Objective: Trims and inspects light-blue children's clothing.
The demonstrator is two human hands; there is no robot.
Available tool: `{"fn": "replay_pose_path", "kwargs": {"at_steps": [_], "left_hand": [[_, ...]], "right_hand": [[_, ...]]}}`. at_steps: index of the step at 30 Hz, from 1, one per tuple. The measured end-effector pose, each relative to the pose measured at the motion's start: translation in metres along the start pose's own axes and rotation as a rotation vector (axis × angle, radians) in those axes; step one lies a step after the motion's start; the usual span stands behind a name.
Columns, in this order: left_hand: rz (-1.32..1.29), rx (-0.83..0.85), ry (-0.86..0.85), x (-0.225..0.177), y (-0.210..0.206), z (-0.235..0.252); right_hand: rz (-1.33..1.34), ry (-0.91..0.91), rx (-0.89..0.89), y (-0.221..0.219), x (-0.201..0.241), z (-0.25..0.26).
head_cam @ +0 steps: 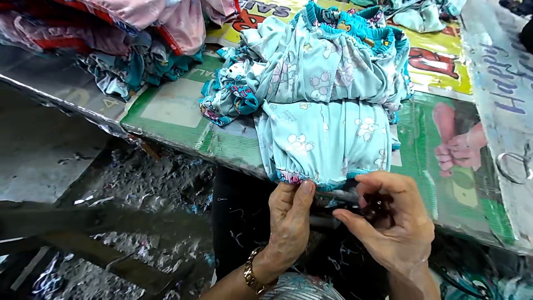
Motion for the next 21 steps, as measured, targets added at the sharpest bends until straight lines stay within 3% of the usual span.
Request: {"fn": "replay_pose_path", "kwargs": {"at_steps": [7, 13, 16, 19, 21], "left_hand": [[-0.188, -0.083, 0.092, -0.002, 0.002, -0.002], [-0.193, -0.071, 0.048, -0.002, 0.002, -0.002], [-0.16, -0.054, 0.023, -0.005, 0.004, 0.001], [-0.123, -0.036, 0.005, -0.006, 0.005, 0.003], [-0.121, -0.038, -0.001, -0.007, 0.006, 0.004]], "right_hand": [[-0.195, 0.167, -0.099, -0.019, -0.006, 0.012], [0.021, 0.096, -0.075, -0.017, -0.003, 0.007], [-0.073, 0.106, 0.043, -0.014, 0.008, 0.001], [-0.245, 0.005, 0.123, -0.011, 0.013, -0.004], [-0.292, -0.031, 0.109, -0.006, 0.013, -0.003]]}}
Point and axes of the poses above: each hand's wrist, its own z-axis towards the middle knuckle, its own y-axis out of the back of the hand, x = y × z, the point moved 2 cm from there along z, towards the middle knuckle, and after that the axes turned 10 degrees about x, right-handed, at the moved point
